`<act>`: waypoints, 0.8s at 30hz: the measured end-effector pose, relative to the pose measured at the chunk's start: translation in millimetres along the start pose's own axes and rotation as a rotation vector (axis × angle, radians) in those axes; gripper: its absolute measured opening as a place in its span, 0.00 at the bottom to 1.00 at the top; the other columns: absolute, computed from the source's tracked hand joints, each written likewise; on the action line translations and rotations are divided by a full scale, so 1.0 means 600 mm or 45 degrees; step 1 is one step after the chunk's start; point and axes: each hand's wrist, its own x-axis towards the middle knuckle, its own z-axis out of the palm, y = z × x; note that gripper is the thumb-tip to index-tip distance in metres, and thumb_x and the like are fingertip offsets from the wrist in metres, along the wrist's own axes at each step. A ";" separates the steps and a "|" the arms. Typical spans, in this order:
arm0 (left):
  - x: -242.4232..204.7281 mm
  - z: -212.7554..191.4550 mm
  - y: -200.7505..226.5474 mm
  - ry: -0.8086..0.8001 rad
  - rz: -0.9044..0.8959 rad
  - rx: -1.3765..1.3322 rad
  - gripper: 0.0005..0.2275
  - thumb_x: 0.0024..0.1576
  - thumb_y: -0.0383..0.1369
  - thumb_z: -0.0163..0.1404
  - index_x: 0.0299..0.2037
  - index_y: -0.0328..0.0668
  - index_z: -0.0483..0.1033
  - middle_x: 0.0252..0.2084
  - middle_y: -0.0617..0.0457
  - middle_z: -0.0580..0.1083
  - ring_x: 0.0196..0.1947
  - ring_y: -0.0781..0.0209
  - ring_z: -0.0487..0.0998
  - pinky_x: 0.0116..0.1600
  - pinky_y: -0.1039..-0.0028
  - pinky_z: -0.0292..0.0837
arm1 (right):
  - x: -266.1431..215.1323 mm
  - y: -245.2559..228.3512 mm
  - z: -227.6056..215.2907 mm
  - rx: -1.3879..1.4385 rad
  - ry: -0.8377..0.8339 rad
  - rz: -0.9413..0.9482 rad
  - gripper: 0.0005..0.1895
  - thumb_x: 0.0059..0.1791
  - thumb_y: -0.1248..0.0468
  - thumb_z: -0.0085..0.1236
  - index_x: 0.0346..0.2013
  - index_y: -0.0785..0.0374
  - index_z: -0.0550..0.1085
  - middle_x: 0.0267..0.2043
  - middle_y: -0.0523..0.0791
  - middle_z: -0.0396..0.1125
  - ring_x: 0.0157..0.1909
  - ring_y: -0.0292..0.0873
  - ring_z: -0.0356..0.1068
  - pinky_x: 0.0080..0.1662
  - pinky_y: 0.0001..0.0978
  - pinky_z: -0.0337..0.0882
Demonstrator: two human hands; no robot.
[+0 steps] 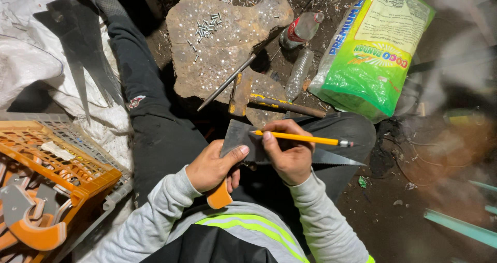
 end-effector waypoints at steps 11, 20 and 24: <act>0.004 0.003 -0.015 -0.031 0.110 -0.060 0.13 0.66 0.37 0.40 0.46 0.33 0.71 0.23 0.51 0.73 0.16 0.63 0.76 0.21 0.73 0.74 | 0.010 -0.025 0.034 -0.091 -0.067 -0.180 0.03 0.50 0.72 0.60 0.39 0.68 0.76 0.34 0.44 0.72 0.33 0.33 0.70 0.38 0.24 0.71; 0.009 0.003 -0.019 -0.033 0.105 -0.070 0.11 0.66 0.34 0.40 0.43 0.33 0.71 0.20 0.50 0.72 0.14 0.62 0.75 0.20 0.73 0.74 | 0.011 -0.022 0.031 -0.121 -0.094 -0.175 0.03 0.49 0.72 0.61 0.38 0.67 0.76 0.33 0.43 0.72 0.32 0.33 0.70 0.37 0.24 0.71; 0.009 0.002 -0.014 -0.038 0.094 -0.046 0.13 0.66 0.38 0.41 0.42 0.33 0.72 0.18 0.49 0.73 0.13 0.63 0.74 0.20 0.74 0.72 | 0.011 -0.014 0.032 -0.107 -0.098 -0.162 0.03 0.49 0.71 0.61 0.38 0.67 0.77 0.33 0.43 0.72 0.32 0.33 0.70 0.37 0.24 0.71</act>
